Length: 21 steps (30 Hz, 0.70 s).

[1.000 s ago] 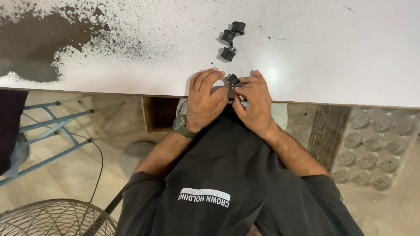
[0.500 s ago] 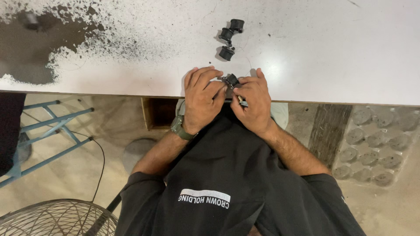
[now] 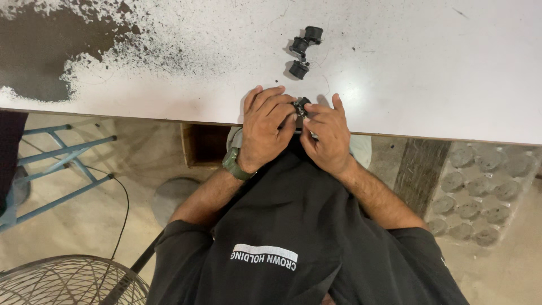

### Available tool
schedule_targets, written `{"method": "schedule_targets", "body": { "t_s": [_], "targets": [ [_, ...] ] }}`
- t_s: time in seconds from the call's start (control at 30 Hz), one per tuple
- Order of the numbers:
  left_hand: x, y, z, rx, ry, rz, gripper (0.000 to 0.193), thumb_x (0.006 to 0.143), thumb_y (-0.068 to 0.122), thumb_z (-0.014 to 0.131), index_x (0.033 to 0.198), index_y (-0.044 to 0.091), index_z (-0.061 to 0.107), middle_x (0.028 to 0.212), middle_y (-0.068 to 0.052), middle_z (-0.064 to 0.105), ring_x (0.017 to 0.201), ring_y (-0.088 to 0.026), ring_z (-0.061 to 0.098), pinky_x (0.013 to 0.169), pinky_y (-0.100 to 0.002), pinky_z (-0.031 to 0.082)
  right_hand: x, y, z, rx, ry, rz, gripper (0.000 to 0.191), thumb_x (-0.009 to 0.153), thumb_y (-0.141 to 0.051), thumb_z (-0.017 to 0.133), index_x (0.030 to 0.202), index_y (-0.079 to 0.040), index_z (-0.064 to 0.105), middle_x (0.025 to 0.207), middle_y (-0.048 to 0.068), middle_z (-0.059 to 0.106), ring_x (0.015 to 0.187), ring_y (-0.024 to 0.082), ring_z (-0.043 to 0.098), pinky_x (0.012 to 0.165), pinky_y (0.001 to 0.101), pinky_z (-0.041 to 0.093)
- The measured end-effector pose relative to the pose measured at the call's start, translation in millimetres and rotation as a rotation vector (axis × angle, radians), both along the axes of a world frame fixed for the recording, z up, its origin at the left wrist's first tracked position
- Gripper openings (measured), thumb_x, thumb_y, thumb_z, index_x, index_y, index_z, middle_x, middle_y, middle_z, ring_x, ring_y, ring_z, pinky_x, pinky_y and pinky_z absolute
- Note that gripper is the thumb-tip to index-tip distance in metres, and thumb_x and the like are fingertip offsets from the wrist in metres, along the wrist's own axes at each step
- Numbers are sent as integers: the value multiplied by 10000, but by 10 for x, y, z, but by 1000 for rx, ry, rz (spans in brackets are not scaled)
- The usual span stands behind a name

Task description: The person sits at a workbench assembling mecanum wheels, pressing black rubber rollers one at a time into the slots of wheel hubs by hand. Completed wheels accumulate on the table as the person works through a pile of loose rollers.

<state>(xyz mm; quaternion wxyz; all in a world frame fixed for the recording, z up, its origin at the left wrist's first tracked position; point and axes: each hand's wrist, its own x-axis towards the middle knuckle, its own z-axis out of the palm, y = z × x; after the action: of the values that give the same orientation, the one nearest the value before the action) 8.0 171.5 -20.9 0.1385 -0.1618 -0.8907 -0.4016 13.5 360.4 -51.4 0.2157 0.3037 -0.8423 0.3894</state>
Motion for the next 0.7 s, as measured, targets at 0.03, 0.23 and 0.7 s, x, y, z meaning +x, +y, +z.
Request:
{"method": "schedule_targets", "body": {
  "t_s": [0.03,0.23,0.7],
  "targets": [
    [3,-3,6,1,-5,-7,139,884,48,736,1008,92,691,1190,-29,710,1300,-258,588,1192,-501,313,-5,-4,14,6,-1,-7,350,805,154,762,1031,-54,594,968,78,633,1143,287,693,1240,583,322],
    [11,-9,2,-6,24,-13,157,894,34,732,1023,96,666,1196,-32,708,1300,-261,608,1207,-507,317,-28,-3,86,27,-42,0,352,825,151,764,1079,-48,623,1016,94,646,1168,298,680,1262,559,334],
    [-17,-10,41,-46,147,51,197,885,57,811,1061,89,728,1003,-44,631,984,-260,632,1120,-518,471,-173,116,337,212,-125,-171,359,866,-221,900,1151,-76,736,1115,78,594,1304,318,509,1245,685,105]
  ]
}}
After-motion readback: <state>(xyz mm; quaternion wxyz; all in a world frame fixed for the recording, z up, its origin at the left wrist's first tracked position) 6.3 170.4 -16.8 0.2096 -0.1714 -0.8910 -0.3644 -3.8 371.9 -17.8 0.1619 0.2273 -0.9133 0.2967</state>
